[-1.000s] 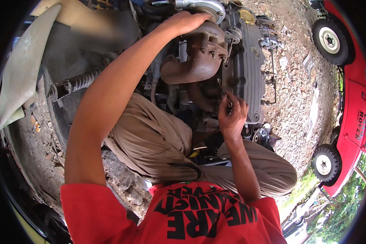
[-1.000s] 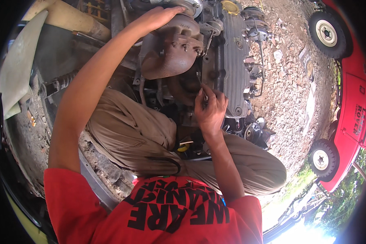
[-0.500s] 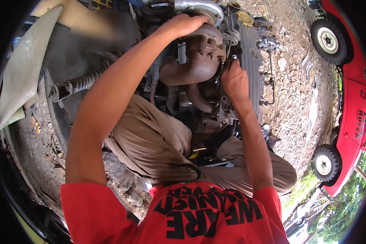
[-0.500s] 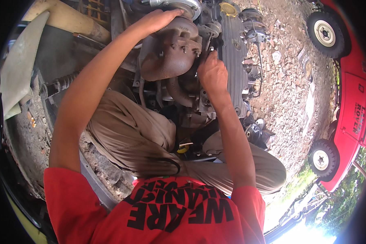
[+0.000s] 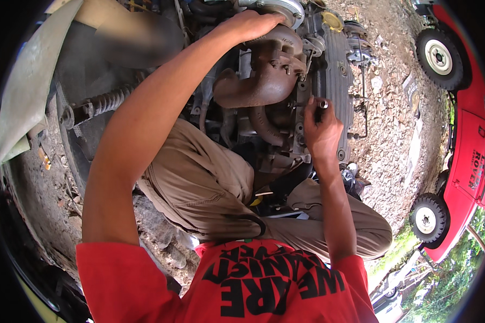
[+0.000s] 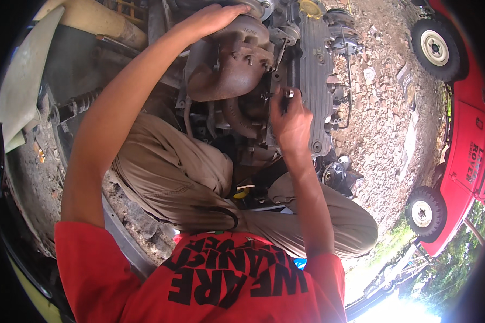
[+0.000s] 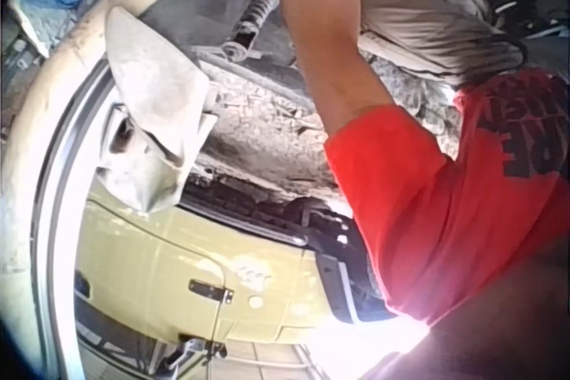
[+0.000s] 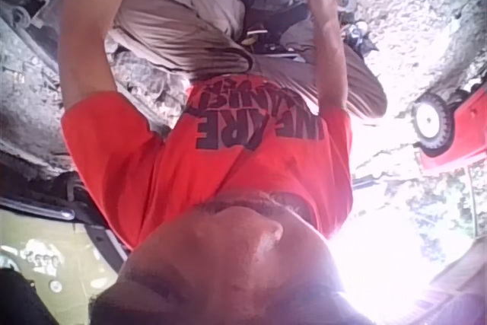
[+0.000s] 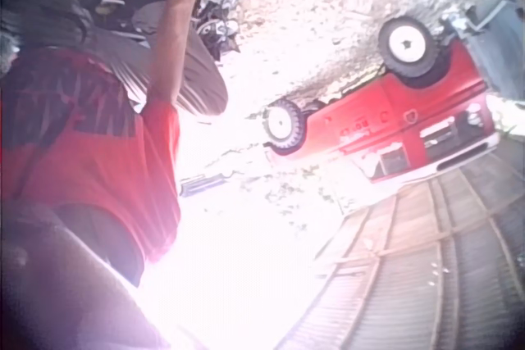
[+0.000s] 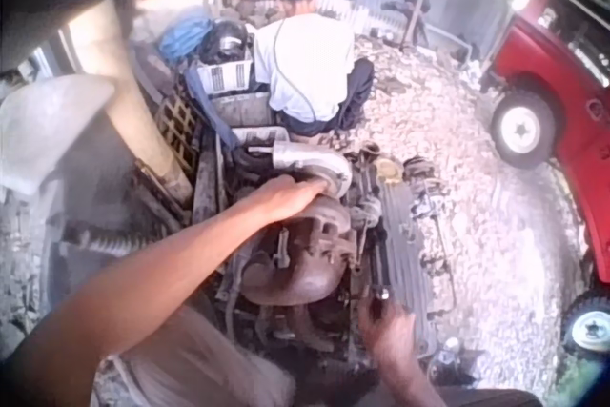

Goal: The person removes bolts from an exhaust manifold attached to a car engine using a wrench, then lifts the manifold off and places it on the ground.

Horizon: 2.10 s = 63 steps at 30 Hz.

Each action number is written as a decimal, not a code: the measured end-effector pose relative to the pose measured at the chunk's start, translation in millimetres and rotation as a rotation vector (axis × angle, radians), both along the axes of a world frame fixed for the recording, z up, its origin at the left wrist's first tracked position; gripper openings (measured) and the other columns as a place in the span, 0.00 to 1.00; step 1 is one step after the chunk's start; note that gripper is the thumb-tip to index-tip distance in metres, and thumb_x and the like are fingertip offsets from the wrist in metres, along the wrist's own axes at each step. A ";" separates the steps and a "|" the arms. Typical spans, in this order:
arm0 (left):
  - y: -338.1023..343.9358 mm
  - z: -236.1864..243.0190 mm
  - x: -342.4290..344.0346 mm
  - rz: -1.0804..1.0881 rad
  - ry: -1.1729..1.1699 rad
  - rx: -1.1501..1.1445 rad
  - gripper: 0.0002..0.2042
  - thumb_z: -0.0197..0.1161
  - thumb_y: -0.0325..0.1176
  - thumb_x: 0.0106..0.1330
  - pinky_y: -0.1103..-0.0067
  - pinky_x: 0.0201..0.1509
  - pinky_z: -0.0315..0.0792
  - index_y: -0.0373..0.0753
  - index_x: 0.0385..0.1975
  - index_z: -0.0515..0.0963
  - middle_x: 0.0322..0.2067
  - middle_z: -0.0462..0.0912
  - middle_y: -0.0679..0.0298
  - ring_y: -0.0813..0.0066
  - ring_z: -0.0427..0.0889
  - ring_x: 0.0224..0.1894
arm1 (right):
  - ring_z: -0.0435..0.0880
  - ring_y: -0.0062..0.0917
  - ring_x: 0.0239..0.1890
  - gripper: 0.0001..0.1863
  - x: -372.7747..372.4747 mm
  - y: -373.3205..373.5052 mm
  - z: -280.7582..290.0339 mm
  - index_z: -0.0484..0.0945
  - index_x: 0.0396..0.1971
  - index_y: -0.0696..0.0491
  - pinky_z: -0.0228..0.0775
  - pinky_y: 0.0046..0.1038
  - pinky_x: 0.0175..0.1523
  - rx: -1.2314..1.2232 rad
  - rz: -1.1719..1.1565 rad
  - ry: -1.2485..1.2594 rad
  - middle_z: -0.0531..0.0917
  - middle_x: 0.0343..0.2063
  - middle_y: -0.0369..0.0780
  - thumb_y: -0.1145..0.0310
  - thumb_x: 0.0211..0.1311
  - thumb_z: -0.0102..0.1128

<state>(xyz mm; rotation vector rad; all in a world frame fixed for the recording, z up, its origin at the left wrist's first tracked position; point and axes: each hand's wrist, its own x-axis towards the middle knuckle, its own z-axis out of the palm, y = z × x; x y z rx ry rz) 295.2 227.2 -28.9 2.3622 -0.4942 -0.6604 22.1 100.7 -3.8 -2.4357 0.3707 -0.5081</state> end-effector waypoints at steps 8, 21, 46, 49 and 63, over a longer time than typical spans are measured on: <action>7.6 43.8 -14.7 -0.027 0.081 0.025 0.30 0.46 0.64 0.66 0.64 0.60 0.68 0.49 0.54 0.80 0.54 0.78 0.41 0.45 0.76 0.58 | 0.86 0.43 0.25 0.10 -29.0 13.9 -17.6 0.76 0.41 0.57 0.77 0.37 0.28 0.032 -0.039 -0.020 0.84 0.24 0.49 0.71 0.63 0.64; 10.4 24.6 -7.2 -0.206 -0.041 -0.074 0.25 0.41 0.58 0.71 0.62 0.60 0.69 0.54 0.55 0.78 0.53 0.78 0.39 0.44 0.77 0.56 | 0.84 0.52 0.29 0.09 30.4 -5.8 -10.0 0.76 0.34 0.63 0.76 0.44 0.30 -0.089 -0.069 0.241 0.81 0.24 0.58 0.70 0.67 0.56; 10.9 30.4 -6.9 -0.123 0.039 -0.042 0.30 0.44 0.64 0.67 0.64 0.60 0.68 0.48 0.51 0.82 0.51 0.79 0.39 0.45 0.77 0.57 | 0.84 0.39 0.20 0.07 -23.7 13.6 -13.6 0.79 0.37 0.56 0.75 0.35 0.25 -0.104 0.034 -0.020 0.83 0.21 0.46 0.72 0.61 0.65; 11.8 40.8 -13.7 -0.161 0.075 -0.112 0.30 0.45 0.63 0.67 0.64 0.60 0.68 0.48 0.51 0.82 0.51 0.79 0.39 0.47 0.77 0.58 | 0.83 0.45 0.21 0.07 -24.1 15.3 -17.6 0.78 0.37 0.57 0.74 0.40 0.26 -0.121 0.025 -0.031 0.83 0.21 0.49 0.72 0.62 0.64; 11.6 33.4 -11.4 -0.039 0.062 -0.032 0.37 0.47 0.65 0.64 0.65 0.62 0.68 0.33 0.50 0.80 0.53 0.77 0.35 0.47 0.75 0.61 | 0.83 0.52 0.25 0.15 57.1 -15.3 -4.7 0.74 0.29 0.63 0.72 0.46 0.27 -0.006 -0.208 0.055 0.80 0.20 0.57 0.66 0.71 0.54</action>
